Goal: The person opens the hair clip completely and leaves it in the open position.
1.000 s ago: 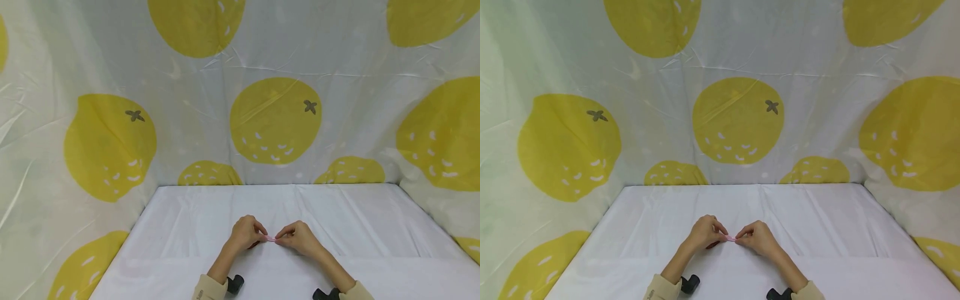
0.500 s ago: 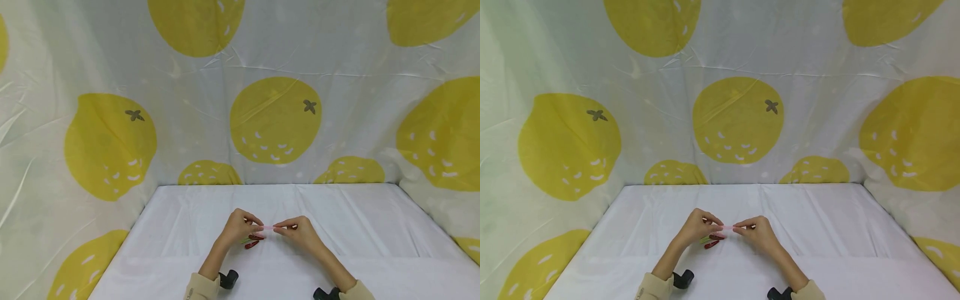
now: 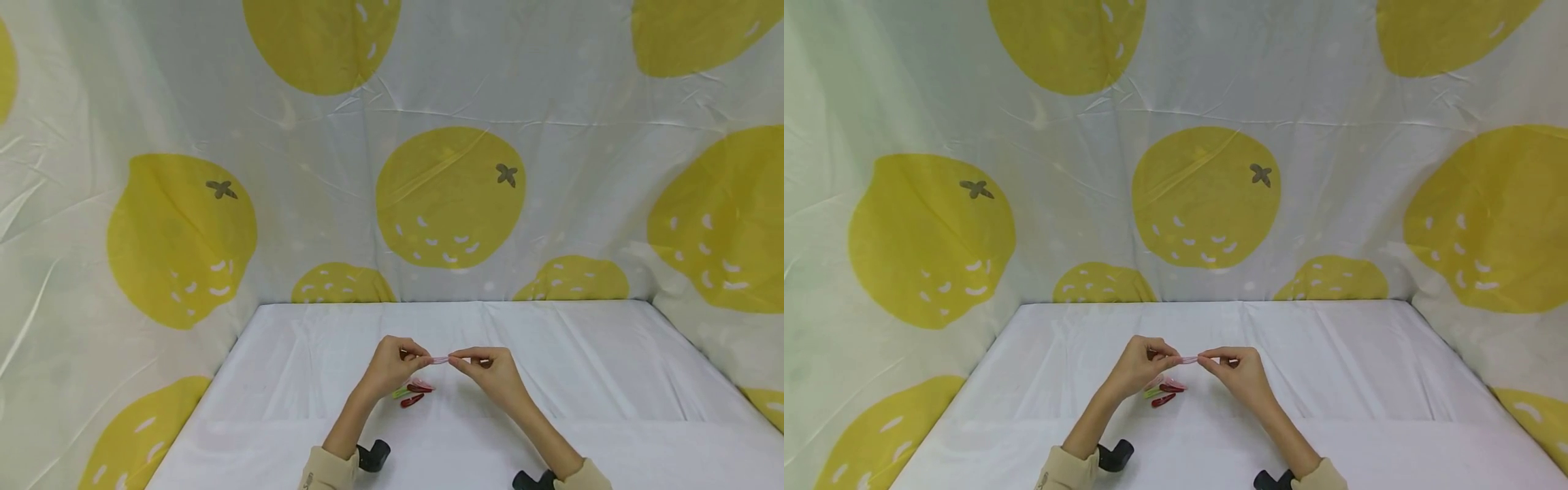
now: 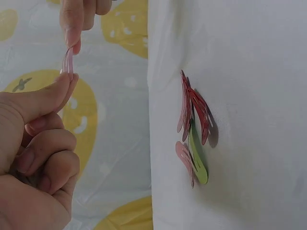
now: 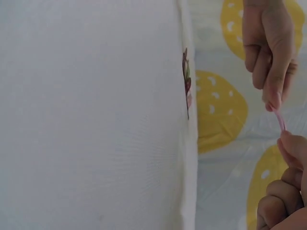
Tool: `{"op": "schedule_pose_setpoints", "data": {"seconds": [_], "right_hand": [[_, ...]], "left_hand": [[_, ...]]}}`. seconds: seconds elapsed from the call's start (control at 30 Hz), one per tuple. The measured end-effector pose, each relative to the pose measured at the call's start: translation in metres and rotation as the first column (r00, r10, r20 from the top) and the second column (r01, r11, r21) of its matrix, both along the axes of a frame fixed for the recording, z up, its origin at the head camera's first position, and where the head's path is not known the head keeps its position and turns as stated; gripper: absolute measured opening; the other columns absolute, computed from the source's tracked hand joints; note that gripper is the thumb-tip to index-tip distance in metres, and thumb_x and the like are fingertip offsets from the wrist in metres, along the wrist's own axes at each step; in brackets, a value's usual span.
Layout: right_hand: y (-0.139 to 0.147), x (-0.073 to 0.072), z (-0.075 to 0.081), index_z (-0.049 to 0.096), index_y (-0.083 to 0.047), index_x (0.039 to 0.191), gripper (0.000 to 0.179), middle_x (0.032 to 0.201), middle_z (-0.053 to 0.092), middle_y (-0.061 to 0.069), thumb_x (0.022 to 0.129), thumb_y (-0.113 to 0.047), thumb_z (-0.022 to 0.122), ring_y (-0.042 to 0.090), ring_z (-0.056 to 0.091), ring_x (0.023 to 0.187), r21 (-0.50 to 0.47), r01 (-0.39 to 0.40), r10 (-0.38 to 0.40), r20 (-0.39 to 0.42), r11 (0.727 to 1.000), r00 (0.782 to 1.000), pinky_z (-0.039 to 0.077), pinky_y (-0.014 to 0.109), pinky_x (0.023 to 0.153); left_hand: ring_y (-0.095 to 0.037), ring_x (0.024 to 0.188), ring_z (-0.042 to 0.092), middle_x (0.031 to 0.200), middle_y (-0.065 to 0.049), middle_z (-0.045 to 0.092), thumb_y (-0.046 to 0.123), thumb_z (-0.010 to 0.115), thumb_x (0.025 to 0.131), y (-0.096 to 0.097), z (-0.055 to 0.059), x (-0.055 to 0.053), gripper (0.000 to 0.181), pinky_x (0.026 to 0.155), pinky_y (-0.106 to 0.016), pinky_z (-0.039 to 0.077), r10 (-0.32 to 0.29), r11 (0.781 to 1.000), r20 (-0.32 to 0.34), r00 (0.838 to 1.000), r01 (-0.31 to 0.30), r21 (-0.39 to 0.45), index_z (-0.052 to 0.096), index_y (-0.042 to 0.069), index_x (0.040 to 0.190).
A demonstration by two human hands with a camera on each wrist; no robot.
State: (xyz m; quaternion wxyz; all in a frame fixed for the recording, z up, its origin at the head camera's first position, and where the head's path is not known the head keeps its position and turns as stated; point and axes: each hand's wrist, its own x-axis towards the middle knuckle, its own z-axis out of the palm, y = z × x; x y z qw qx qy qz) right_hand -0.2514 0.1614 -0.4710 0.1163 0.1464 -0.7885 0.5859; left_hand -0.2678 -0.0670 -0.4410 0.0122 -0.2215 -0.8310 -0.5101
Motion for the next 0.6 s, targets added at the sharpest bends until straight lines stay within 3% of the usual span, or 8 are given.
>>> {"op": "schedule_pose_setpoints", "data": {"seconds": [0.13,0.2,0.6], "right_hand": [[-0.0003,0.0005,0.0012,0.084,-0.011,0.091,0.012,0.057,0.042,-0.007,0.084,-0.021,0.086,-0.002,0.031,0.047,-0.006,0.008,-0.008,0.001,1.000,1.000,0.026,0.018,0.046],[-0.0005,0.0010,0.0012,0.084,-0.012,0.090,0.011,0.056,0.041,-0.007,0.084,-0.021,0.087,-0.003,0.030,0.048,-0.010,0.012,-0.012,-0.007,1.000,1.000,0.026,0.019,0.046],[-0.0033,0.0050,-0.0009,0.083,-0.007,0.087,0.004,0.054,0.039,0.004,0.083,-0.004,0.084,-0.003,0.029,0.053,-0.077,-0.029,0.011,-0.223,0.997,0.975,0.022,0.028,0.042]], "left_hand": [[-0.002,0.058,0.038,0.065,0.002,0.056,0.010,0.081,0.089,0.0010,0.0023,0.0019,0.008,0.053,-0.018,0.030,0.010,1.000,-0.039,0.999,-0.011,-0.014,0.081,0.004,0.085],[-0.003,0.058,0.038,0.064,0.006,0.051,0.011,0.081,0.089,0.0011,0.0028,0.0028,0.007,0.054,-0.018,0.030,0.011,1.000,-0.053,0.999,-0.012,-0.020,0.082,0.006,0.085],[-0.002,0.057,0.035,0.063,-0.005,0.057,0.011,0.085,0.085,0.0027,-0.0015,0.0021,0.010,0.053,-0.017,0.029,0.015,0.996,-0.087,0.996,-0.008,0.084,0.083,0.002,0.085]]}}
